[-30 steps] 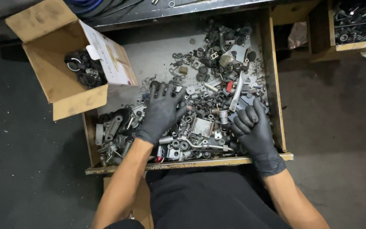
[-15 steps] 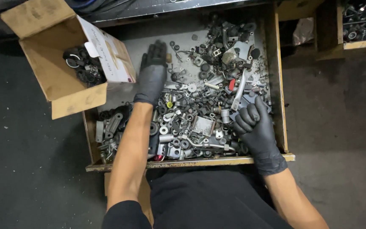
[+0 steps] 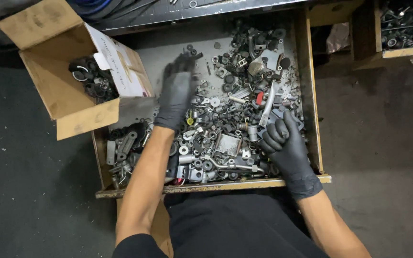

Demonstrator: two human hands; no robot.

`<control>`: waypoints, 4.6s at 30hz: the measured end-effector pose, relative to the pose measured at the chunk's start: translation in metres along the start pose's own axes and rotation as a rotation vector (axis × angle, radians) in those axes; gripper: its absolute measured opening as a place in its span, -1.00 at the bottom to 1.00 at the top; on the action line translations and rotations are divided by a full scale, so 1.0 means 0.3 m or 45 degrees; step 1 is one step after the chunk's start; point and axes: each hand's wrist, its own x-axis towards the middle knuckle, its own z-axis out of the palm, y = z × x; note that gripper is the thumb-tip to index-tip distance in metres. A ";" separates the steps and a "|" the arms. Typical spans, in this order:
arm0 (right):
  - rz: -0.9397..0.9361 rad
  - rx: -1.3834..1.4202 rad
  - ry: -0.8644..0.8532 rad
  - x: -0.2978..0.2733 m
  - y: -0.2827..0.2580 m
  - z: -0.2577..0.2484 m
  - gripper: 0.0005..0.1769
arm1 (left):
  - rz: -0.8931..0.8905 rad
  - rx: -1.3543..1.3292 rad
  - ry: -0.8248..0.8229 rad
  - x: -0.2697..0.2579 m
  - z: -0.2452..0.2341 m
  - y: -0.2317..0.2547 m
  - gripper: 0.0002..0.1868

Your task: The person sorts through a drawer filled with various metal hardware and parts, picking up items to inspect them and placing selected pieces into a cardboard box. The person handles the parts by hand, moving them around within the drawer and transferring them to the box.

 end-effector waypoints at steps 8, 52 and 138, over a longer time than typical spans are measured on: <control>-0.025 0.006 -0.027 -0.002 -0.001 0.034 -0.33 | 0.169 -0.137 -0.174 0.044 -0.135 0.326 -0.10; -0.005 -0.090 -0.035 -0.007 -0.001 0.024 -0.36 | -0.047 -0.102 0.395 0.189 0.052 -0.023 -0.79; -0.078 -3.132 0.250 0.498 -0.252 0.493 -0.61 | -0.821 -2.672 0.162 -0.263 -0.524 0.336 -0.65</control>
